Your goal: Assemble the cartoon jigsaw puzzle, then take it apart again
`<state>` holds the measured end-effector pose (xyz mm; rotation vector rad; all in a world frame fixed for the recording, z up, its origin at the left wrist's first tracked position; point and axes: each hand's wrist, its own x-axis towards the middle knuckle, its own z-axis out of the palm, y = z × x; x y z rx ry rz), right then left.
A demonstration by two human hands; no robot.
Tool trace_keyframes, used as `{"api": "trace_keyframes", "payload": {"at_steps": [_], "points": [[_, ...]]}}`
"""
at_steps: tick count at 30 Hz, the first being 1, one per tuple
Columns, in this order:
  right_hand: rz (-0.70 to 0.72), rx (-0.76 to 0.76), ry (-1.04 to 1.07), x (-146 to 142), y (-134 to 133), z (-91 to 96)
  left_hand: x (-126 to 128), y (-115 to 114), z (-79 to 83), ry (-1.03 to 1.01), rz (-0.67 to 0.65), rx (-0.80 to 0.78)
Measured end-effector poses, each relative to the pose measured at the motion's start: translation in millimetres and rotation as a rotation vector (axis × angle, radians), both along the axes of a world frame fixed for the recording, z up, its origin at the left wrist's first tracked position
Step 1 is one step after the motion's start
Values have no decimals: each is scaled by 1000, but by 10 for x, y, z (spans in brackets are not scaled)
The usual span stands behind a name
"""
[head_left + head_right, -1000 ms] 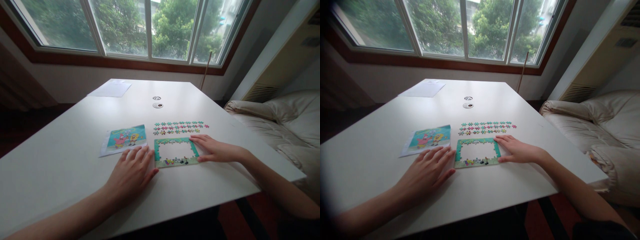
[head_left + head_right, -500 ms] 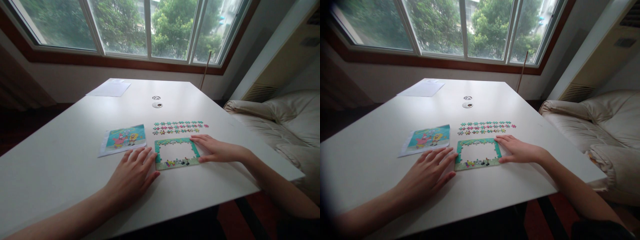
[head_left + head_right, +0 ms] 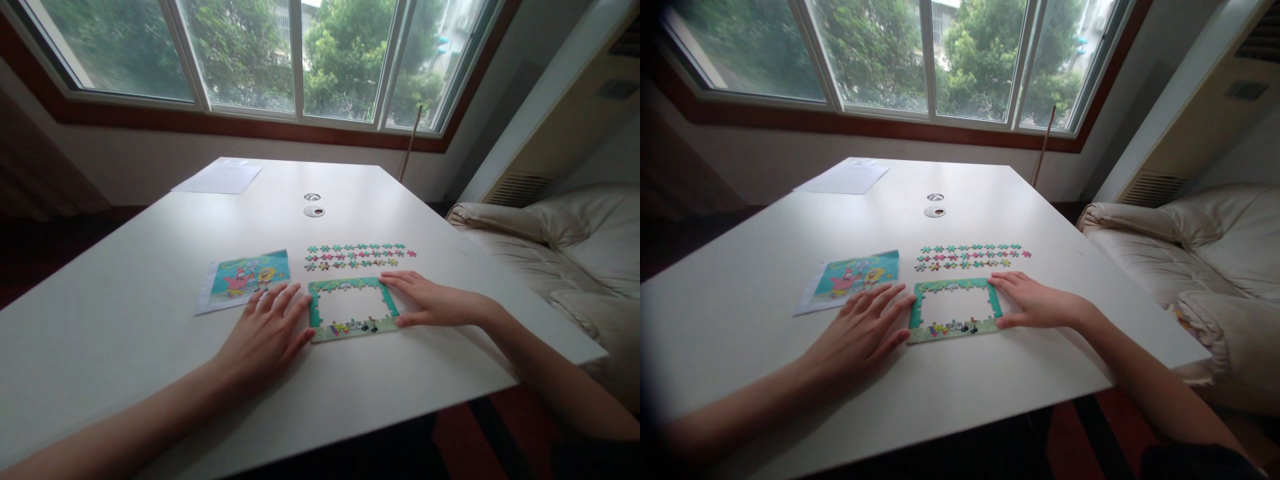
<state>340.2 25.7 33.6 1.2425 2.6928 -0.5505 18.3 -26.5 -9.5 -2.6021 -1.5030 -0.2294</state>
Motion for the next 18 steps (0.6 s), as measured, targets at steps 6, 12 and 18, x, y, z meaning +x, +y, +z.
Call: {"api": "trace_keyframes", "payload": {"at_steps": [6,12,18], "points": [[-3,-1,24,-1,3,5,-13,12,-26,-13,-10,6],[11,5,40,22,17,-29,-28,25,-39,-35,-30,-6],[15,11,44,22,19,-42,-28,29,-36,-18,-35,-24]]}}
